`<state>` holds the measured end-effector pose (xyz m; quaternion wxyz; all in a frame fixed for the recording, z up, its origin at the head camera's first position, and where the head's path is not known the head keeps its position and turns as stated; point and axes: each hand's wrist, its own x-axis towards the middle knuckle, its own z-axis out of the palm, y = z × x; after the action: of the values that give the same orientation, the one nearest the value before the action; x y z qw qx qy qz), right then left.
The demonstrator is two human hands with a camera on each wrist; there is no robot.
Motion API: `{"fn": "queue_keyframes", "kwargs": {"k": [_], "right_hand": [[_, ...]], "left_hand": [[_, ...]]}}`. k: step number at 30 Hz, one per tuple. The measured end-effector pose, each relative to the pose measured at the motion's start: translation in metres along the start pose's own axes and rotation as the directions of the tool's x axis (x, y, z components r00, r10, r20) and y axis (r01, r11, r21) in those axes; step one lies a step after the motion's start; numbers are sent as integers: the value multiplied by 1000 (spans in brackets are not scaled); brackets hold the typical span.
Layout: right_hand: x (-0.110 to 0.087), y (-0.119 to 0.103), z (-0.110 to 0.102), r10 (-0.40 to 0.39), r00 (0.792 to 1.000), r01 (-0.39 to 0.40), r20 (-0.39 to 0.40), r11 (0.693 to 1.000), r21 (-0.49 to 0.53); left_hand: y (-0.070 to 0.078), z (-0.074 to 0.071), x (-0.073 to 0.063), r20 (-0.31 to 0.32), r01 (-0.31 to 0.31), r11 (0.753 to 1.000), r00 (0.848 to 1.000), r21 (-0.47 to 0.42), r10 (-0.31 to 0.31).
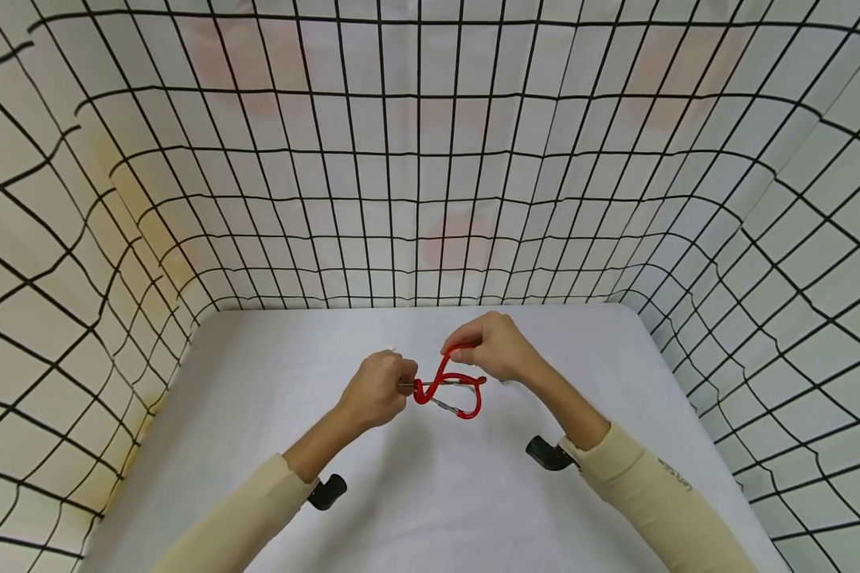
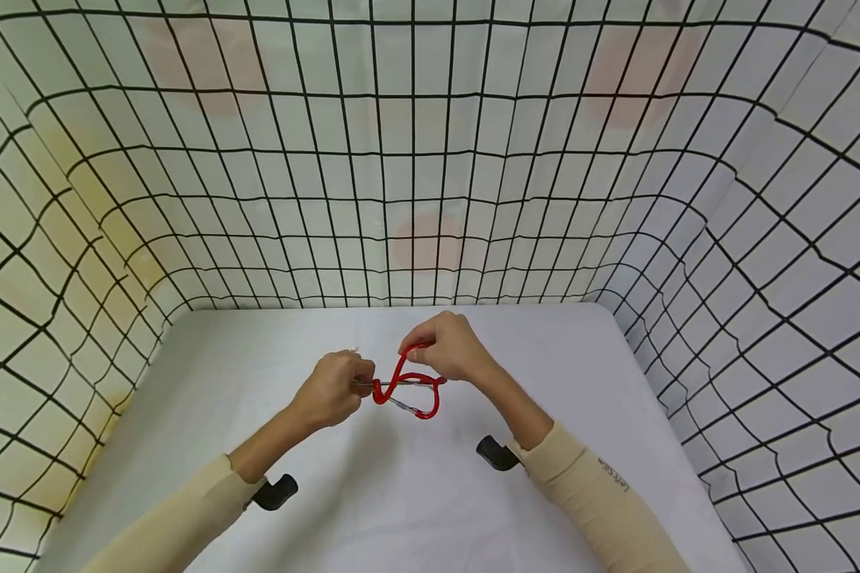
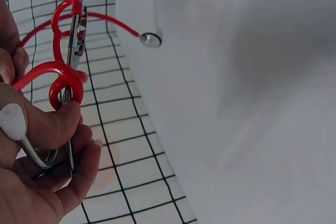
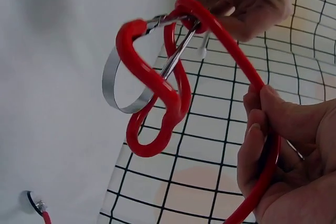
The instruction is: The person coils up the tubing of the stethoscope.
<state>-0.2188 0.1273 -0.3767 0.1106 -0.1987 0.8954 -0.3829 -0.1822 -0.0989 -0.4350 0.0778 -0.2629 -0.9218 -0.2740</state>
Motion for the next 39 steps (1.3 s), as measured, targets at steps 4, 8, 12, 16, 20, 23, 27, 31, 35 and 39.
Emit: {"fn": "queue_keyframes", "kwargs": {"k": [4, 8, 12, 16, 20, 23, 27, 31, 35, 39], "right_hand": [[4, 6, -2, -17, 1000, 16, 10, 999, 37], [8, 16, -3, -32, 999, 31, 15, 996, 80], [11, 25, -2, -33, 999, 30, 21, 991, 128], [13, 34, -1, -2, 1000, -1, 20, 986, 164], [15, 49, 6, 57, 998, -63, 33, 970, 236], [16, 61, 15, 100, 993, -113, 57, 946, 303], [18, 69, 25, 145, 986, -167, 86, 913, 373], [18, 73, 32, 189, 974, -226, 126, 851, 474], [15, 76, 38, 204, 966, -258, 158, 780, 570], [11, 79, 46, 131, 970, -236, 203, 682, 692]], "left_hand": [[6, -1, -1, 22, -3, 998, 1000, -65, 4], [10, -3, -1, 28, -3, 993, 1000, -114, 6], [16, -7, 0, 39, -20, 989, 999, -146, 26], [20, -11, 4, 37, -28, 988, 999, -151, 34], [19, -13, 8, 30, -25, 987, 999, -156, 30], [19, -13, 9, 40, -22, 984, 999, -174, 30], [18, -11, 10, 58, -15, 978, 998, -208, 28], [19, -11, 10, 70, 14, 961, 998, -276, 5], [21, -13, 11, 76, 39, 938, 997, -344, -13], [21, -15, 14, 58, 43, 932, 998, -359, -24]]}}
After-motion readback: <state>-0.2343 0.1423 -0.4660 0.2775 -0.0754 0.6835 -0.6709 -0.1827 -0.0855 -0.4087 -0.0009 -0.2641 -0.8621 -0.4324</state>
